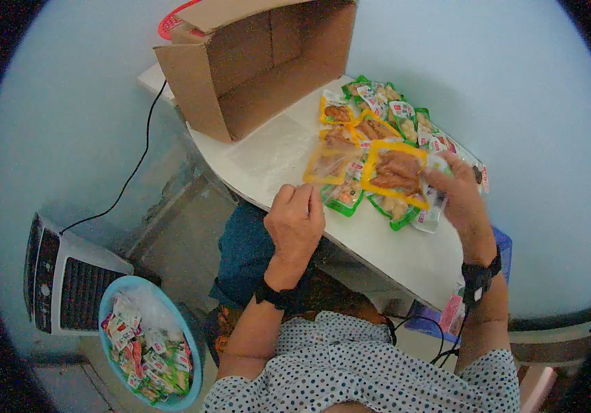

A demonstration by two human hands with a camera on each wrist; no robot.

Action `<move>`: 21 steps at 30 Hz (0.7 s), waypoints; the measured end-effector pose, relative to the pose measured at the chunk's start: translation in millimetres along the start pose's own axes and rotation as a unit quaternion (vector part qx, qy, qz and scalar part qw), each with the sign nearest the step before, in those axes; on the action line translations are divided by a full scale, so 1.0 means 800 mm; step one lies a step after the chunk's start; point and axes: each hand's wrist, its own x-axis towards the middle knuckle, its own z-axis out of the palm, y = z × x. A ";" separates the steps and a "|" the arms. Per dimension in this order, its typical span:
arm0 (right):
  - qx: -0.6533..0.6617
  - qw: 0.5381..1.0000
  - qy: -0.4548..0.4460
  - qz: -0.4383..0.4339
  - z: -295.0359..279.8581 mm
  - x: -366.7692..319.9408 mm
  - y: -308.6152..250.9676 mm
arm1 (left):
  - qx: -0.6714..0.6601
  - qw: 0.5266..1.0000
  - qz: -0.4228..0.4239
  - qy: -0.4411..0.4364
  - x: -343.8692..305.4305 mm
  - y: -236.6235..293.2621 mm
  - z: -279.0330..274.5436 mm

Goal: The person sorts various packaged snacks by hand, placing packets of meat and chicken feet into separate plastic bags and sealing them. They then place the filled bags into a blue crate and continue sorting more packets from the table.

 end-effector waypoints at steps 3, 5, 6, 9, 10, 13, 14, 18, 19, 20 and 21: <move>0.136 0.985 -0.067 0.080 0.028 -0.015 0.019 | -0.008 1.000 -0.001 0.004 0.000 0.005 0.001; 0.220 0.963 -0.094 0.122 0.046 -0.015 0.035 | -0.016 1.000 0.006 0.021 0.000 0.004 0.002; 0.235 0.958 -0.104 0.132 0.054 -0.015 0.034 | -0.012 1.000 0.005 0.015 0.000 0.004 0.000; 0.263 0.947 -0.123 0.136 0.079 -0.014 0.029 | -0.010 1.000 0.007 0.007 -0.001 0.006 -0.002; 0.264 0.948 -0.121 0.126 0.088 -0.011 0.030 | -0.013 1.000 0.010 0.010 -0.001 0.006 -0.001; 0.292 0.940 -0.126 0.122 0.114 -0.003 0.032 | -0.029 0.999 0.020 0.012 -0.004 0.004 0.002; 0.317 0.929 -0.135 0.134 0.122 -0.002 0.030 | -0.034 0.999 0.023 0.013 -0.005 0.002 0.004; 0.350 0.908 -0.152 0.170 0.150 0.012 0.046 | -0.037 0.998 0.045 -0.006 -0.008 0.003 0.000; 0.348 0.910 -0.164 0.154 0.157 0.017 0.050 | -0.036 0.998 0.043 -0.018 -0.009 0.004 -0.003; 0.346 0.911 -0.175 0.139 0.164 0.020 0.050 | -0.036 0.998 0.039 -0.031 -0.010 0.005 -0.005; 0.345 0.912 -0.185 0.125 0.170 0.023 0.052 | -0.040 0.998 0.042 -0.027 -0.010 0.003 -0.005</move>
